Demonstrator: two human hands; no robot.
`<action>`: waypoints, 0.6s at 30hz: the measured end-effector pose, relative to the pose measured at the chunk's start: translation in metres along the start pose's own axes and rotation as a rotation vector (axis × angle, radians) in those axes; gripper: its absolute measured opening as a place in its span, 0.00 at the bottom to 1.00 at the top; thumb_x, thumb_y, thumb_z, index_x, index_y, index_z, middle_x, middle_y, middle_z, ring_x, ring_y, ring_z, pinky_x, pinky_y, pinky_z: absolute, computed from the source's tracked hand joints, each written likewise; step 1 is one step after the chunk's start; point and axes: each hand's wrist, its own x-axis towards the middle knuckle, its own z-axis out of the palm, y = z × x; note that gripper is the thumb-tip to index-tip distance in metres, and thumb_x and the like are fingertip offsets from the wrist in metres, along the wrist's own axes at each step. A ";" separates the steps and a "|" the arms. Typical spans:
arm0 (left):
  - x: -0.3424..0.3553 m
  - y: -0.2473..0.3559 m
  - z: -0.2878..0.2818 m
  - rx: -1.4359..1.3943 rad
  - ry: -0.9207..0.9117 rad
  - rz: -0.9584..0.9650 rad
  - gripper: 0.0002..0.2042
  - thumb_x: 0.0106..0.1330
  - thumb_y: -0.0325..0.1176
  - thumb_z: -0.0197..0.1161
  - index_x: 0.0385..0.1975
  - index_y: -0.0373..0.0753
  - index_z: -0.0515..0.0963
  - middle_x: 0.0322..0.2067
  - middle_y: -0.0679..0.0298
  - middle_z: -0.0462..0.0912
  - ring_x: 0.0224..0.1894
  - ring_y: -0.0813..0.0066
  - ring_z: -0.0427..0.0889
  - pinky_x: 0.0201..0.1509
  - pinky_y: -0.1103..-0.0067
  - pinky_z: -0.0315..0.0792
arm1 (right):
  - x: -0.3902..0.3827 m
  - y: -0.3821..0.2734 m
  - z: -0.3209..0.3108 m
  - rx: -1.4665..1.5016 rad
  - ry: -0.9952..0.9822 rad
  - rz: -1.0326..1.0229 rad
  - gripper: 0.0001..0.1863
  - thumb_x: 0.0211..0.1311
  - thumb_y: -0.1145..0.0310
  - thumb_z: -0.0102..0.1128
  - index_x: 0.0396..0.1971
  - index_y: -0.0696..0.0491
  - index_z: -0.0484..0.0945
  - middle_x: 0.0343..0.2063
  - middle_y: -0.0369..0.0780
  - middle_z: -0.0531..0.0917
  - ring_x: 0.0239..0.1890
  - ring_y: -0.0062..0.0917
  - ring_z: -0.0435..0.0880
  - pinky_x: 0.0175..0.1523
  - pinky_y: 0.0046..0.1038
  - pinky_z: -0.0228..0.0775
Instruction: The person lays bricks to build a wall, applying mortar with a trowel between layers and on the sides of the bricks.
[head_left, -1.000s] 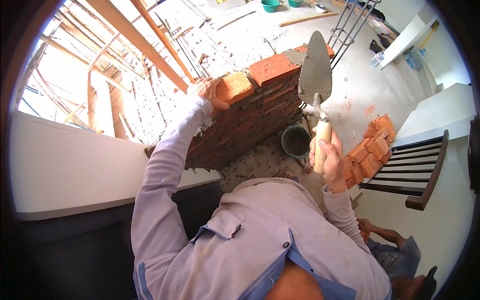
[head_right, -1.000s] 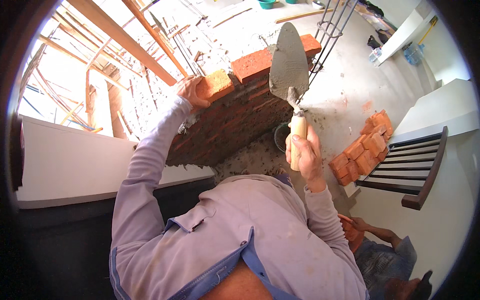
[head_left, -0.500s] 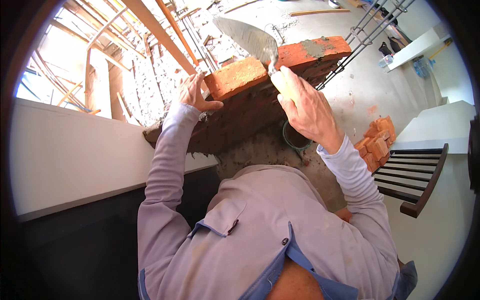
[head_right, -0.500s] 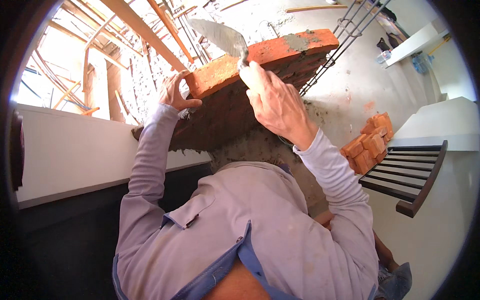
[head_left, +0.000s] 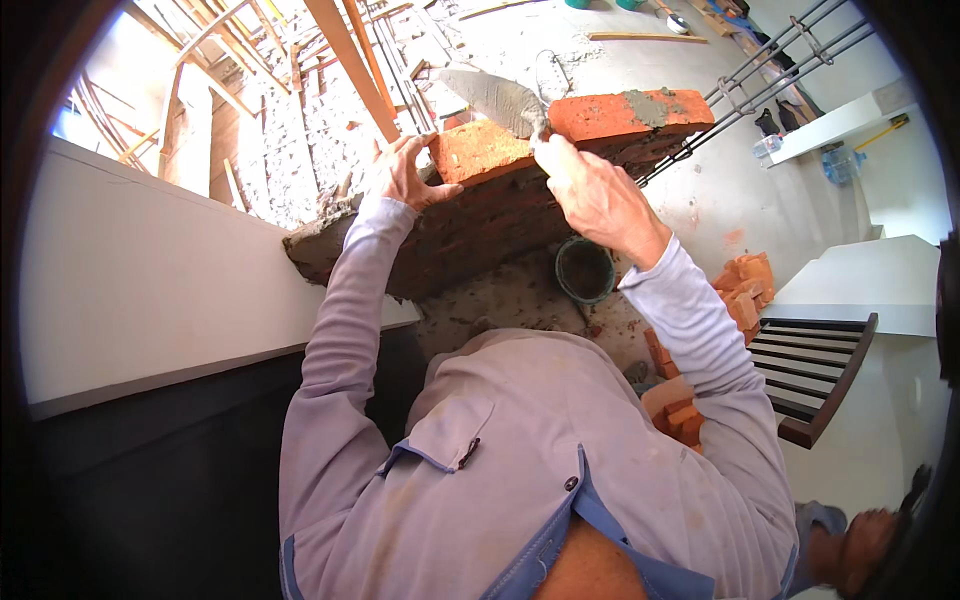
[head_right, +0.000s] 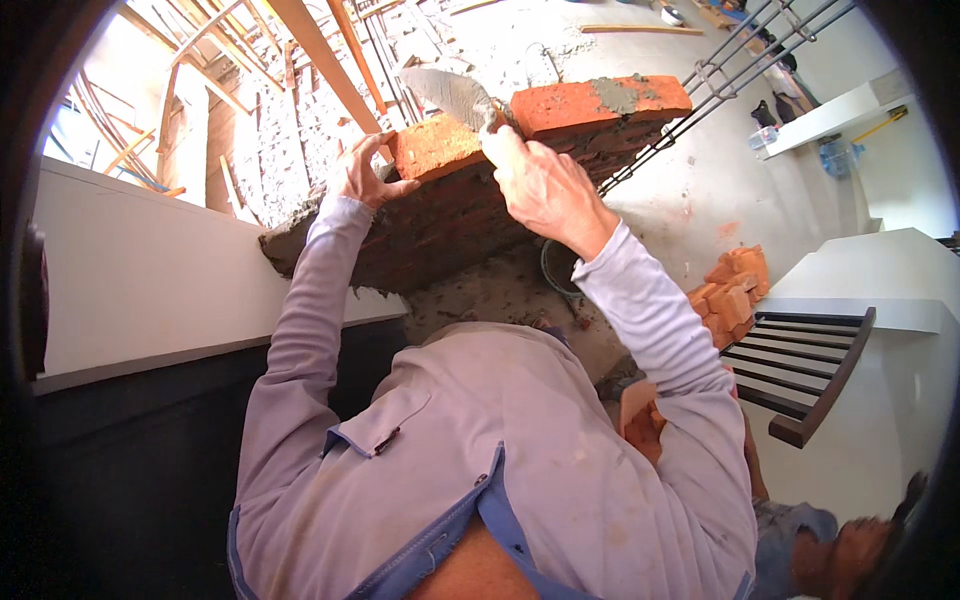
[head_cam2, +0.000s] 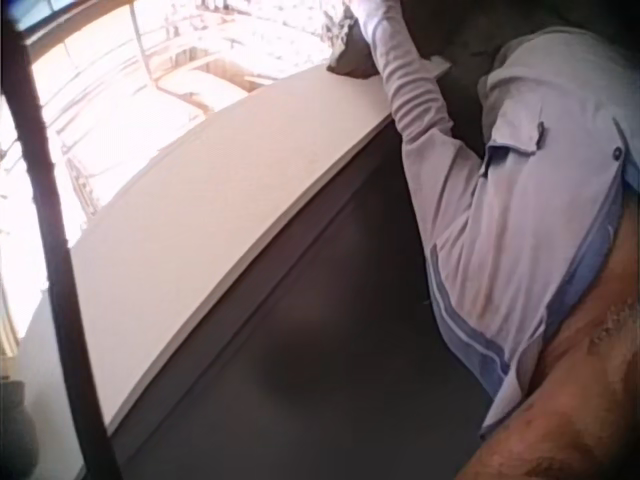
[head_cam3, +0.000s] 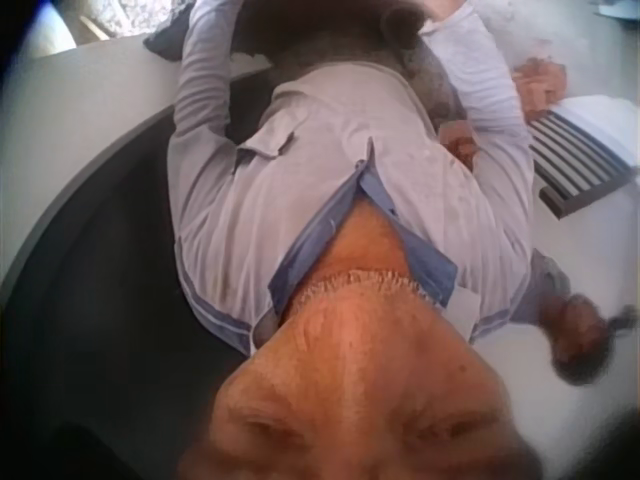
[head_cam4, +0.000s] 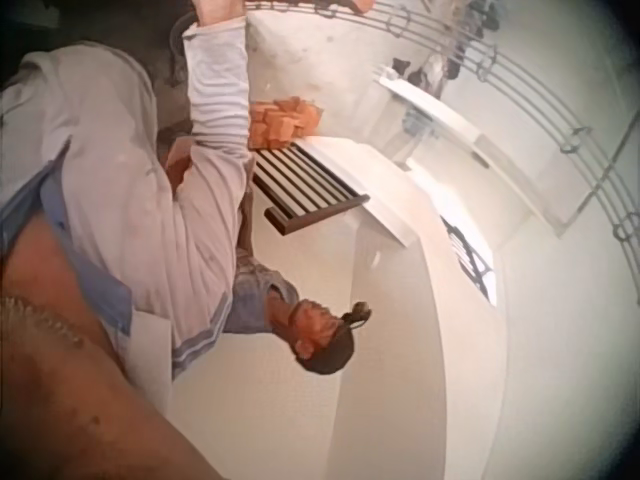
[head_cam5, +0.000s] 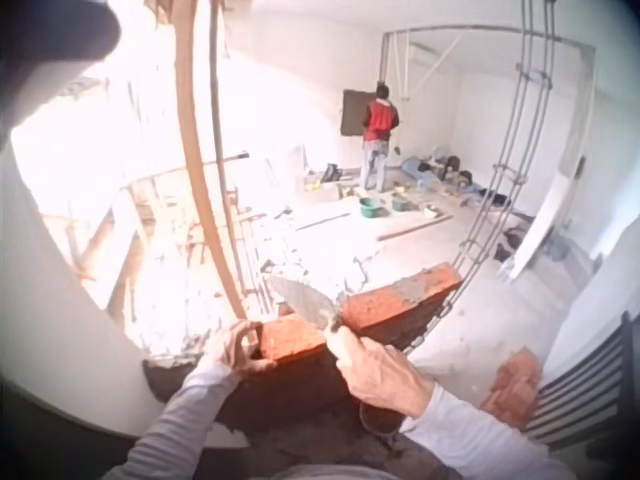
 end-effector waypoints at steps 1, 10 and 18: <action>0.000 -0.003 0.004 -0.011 0.015 0.021 0.47 0.33 0.52 0.83 0.57 0.38 0.72 0.51 0.56 0.78 0.58 0.57 0.74 0.65 0.63 0.66 | 0.003 0.007 0.001 -0.050 0.014 -0.067 0.24 0.64 0.71 0.53 0.60 0.61 0.67 0.50 0.53 0.79 0.49 0.47 0.80 0.54 0.40 0.74; 0.000 0.017 -0.007 0.133 -0.057 -0.081 0.52 0.33 0.63 0.79 0.58 0.36 0.70 0.55 0.52 0.75 0.60 0.56 0.74 0.73 0.58 0.53 | 0.007 0.014 -0.018 -0.102 0.021 -0.207 0.22 0.65 0.73 0.53 0.57 0.64 0.70 0.53 0.54 0.78 0.55 0.48 0.77 0.60 0.38 0.70; -0.004 0.011 0.001 0.089 -0.027 -0.058 0.48 0.35 0.61 0.79 0.58 0.40 0.72 0.55 0.56 0.77 0.61 0.58 0.73 0.72 0.48 0.45 | 0.000 0.010 -0.008 -0.212 0.119 -0.266 0.23 0.65 0.72 0.52 0.61 0.58 0.66 0.49 0.49 0.81 0.48 0.46 0.82 0.51 0.38 0.76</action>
